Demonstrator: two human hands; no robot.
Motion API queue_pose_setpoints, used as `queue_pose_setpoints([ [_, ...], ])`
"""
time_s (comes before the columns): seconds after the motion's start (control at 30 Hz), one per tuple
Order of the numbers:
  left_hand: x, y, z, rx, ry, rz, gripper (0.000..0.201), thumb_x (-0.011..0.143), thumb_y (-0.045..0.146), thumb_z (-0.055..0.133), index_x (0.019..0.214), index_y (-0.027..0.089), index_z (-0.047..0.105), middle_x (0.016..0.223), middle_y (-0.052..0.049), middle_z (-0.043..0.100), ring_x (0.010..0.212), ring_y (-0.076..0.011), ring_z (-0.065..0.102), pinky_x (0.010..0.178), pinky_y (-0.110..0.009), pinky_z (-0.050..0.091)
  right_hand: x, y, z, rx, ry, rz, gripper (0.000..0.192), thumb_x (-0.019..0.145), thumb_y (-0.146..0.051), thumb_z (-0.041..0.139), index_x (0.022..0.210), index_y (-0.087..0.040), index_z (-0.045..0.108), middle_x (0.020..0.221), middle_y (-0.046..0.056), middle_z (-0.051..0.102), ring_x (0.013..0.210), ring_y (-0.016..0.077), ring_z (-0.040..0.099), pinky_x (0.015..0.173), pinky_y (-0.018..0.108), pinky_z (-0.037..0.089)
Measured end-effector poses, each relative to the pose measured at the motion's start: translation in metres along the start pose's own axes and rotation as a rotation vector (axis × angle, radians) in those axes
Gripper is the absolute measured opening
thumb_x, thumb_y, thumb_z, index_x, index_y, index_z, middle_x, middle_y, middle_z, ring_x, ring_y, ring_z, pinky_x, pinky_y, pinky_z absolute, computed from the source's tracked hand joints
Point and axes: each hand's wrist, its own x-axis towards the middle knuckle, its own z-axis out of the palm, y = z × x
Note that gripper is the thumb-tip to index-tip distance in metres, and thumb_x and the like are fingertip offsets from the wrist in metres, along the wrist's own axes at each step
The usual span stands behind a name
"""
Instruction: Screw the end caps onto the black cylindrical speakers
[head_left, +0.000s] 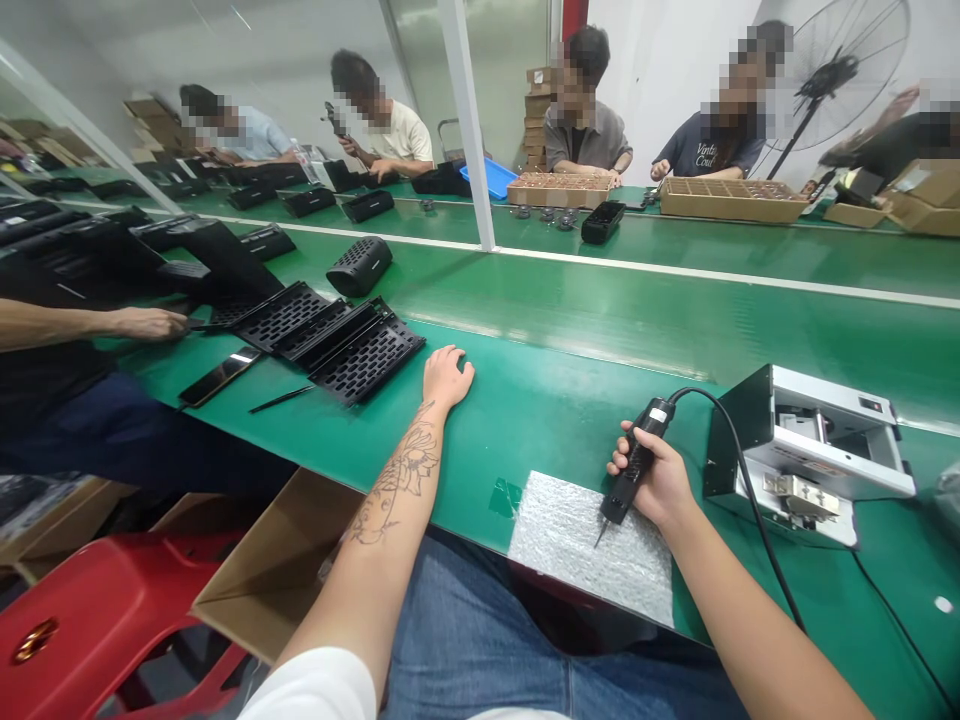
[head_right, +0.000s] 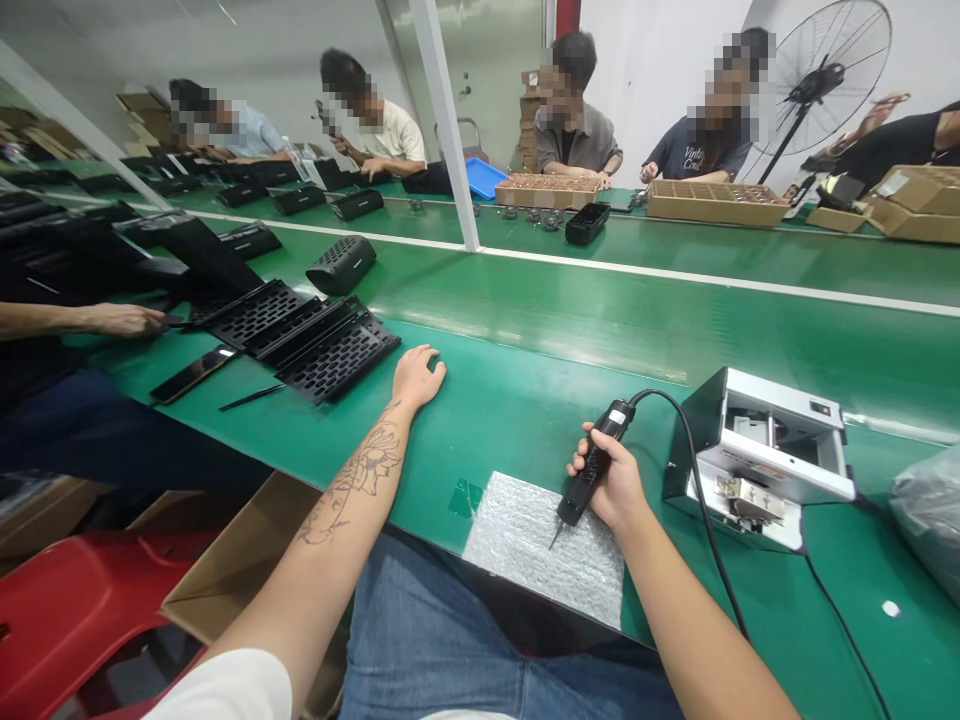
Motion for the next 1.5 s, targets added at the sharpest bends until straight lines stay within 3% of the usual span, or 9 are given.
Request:
queue_pose_setpoints([
  [1.5, 0.0001, 0.0013, -0.0021, -0.012, -0.003, -0.006, 0.043, 0.100, 0.039, 0.052, 0.133, 0.021, 0.072, 0.158, -0.012, 0.062, 0.152, -0.0338, 0.050, 0.133, -0.051, 0.036, 0.0010, 0.0007, -0.0020, -0.006, -0.022, 0.002, 0.032, 0.073, -0.033, 0.087, 0.100, -0.025, 0.071, 0.070, -0.002, 0.064, 0.058, 0.0150, 0.056, 0.055, 0.030, 0.053],
])
